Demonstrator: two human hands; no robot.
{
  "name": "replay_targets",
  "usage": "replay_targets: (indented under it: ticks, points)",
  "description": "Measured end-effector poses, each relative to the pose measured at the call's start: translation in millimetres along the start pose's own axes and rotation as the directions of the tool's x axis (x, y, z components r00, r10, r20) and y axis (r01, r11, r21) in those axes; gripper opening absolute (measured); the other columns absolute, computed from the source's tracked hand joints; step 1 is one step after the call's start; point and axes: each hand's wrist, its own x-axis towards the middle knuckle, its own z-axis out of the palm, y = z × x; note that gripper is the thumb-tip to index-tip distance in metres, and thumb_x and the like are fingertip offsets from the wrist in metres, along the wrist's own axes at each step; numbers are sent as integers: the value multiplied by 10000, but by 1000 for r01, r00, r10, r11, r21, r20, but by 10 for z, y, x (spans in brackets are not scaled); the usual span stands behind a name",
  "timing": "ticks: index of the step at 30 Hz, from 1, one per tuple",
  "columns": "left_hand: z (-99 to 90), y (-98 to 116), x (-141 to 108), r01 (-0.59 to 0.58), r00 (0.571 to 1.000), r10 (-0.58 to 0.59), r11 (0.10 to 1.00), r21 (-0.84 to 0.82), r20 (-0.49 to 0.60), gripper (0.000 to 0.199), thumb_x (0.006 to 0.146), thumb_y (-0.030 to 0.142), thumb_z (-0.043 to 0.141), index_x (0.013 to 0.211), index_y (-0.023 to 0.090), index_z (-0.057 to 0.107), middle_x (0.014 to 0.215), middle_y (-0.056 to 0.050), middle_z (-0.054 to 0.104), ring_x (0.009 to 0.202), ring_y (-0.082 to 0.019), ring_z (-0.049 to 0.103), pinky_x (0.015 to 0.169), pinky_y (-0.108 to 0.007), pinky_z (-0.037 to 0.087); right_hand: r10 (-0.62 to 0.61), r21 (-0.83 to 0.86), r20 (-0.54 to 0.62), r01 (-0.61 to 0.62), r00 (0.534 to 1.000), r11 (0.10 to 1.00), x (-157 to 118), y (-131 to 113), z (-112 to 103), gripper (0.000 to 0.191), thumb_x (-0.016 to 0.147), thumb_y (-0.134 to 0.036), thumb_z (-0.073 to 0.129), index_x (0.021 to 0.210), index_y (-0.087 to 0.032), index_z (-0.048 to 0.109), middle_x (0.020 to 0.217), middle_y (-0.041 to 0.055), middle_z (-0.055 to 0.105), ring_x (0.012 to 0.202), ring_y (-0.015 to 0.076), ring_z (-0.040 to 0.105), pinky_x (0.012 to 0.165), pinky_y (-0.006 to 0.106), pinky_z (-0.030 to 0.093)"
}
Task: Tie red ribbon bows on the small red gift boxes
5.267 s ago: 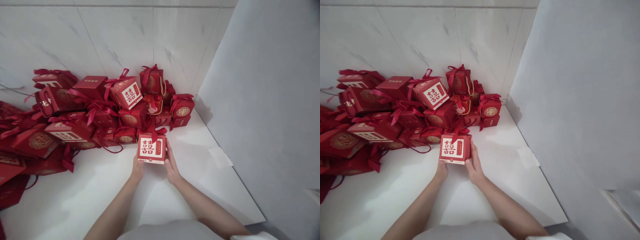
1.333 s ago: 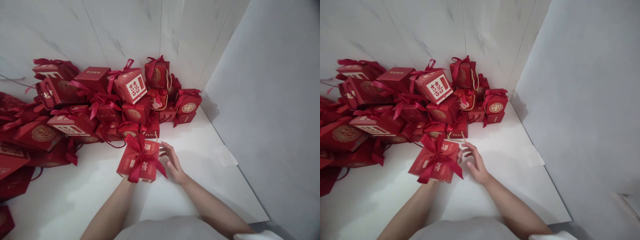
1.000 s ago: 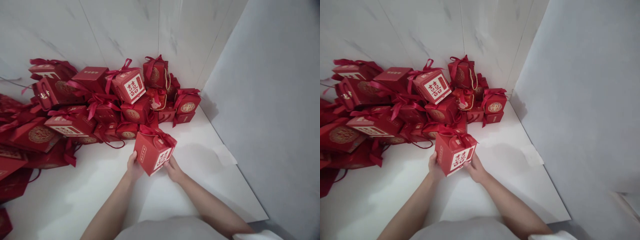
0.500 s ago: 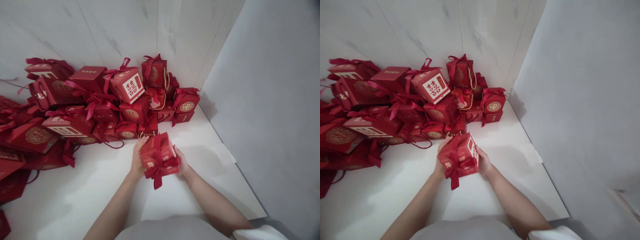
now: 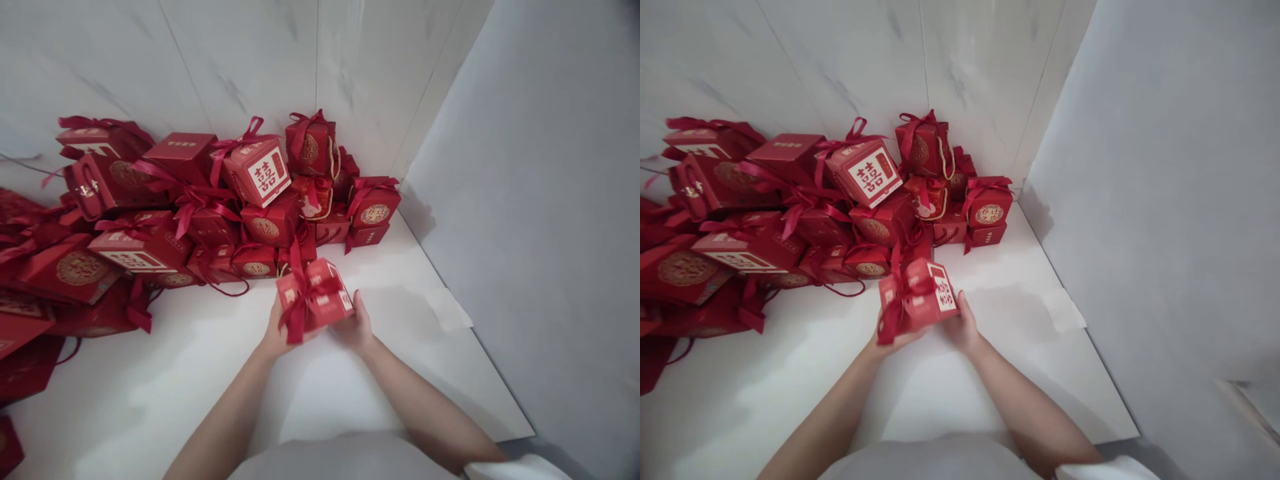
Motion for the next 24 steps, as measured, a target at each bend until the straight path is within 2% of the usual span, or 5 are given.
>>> replay_targets:
  ticks: [3, 8, 16, 20, 24]
  points:
    - [-42, -16, -17, -28, 990, 25, 1000, 14, 139, 706, 574, 518, 853, 1147, 149, 665, 1132, -148, 683, 1145, -369, 593, 1014, -514, 459, 14, 53, -11, -13, 1000, 999, 0, -66, 43, 608, 805, -707, 558, 1163, -225, 651, 1115, 71, 727, 1182, 296, 609, 1012, 478, 459]
    - [-2, 34, 18, 68, 984, -58, 996, -57, 167, 657, 823, 709, 503, 1198, 184, 624, 1004, -96, 703, 998, -279, 634, 871, -376, 509, 37, 103, -59, -31, 998, 994, 6, -37, 17, 467, 789, -592, 656, 1069, -218, 673, 1030, 54, 747, 1131, 292, 639, 979, 476, 490]
    - [-46, 147, 55, 183, 927, -212, 976, 121, 308, 831, 748, 898, 229, 737, 156, 605, 537, -10, 482, 505, -132, 358, 527, -275, 294, 187, 317, -68, -157, 980, 936, -18, 20, 73, 536, 892, -620, 488, 1205, -202, 611, 1138, 62, 714, 1060, 272, 654, 933, 477, 510]
    - [-87, 144, 115, 306, 813, -278, 951, 31, 512, 951, 719, 916, 88, 889, 144, 616, 637, -49, 560, 519, -135, 395, 519, -270, 257, 186, 290, -32, -168, 982, 942, 16, 11, 14, 605, 853, -684, 472, 1219, -218, 598, 1185, 91, 691, 1059, 316, 635, 885, 528, 505]
    - [-36, 155, 140, 265, 813, -186, 962, -65, 552, 796, 790, 836, 341, 1114, 159, 606, 739, -56, 586, 645, -161, 511, 580, -272, 339, 134, 230, -64, -116, 989, 966, 55, 15, -25, 549, 848, -653, 456, 1115, -208, 634, 1069, 109, 716, 900, 326, 653, 782, 528, 516]
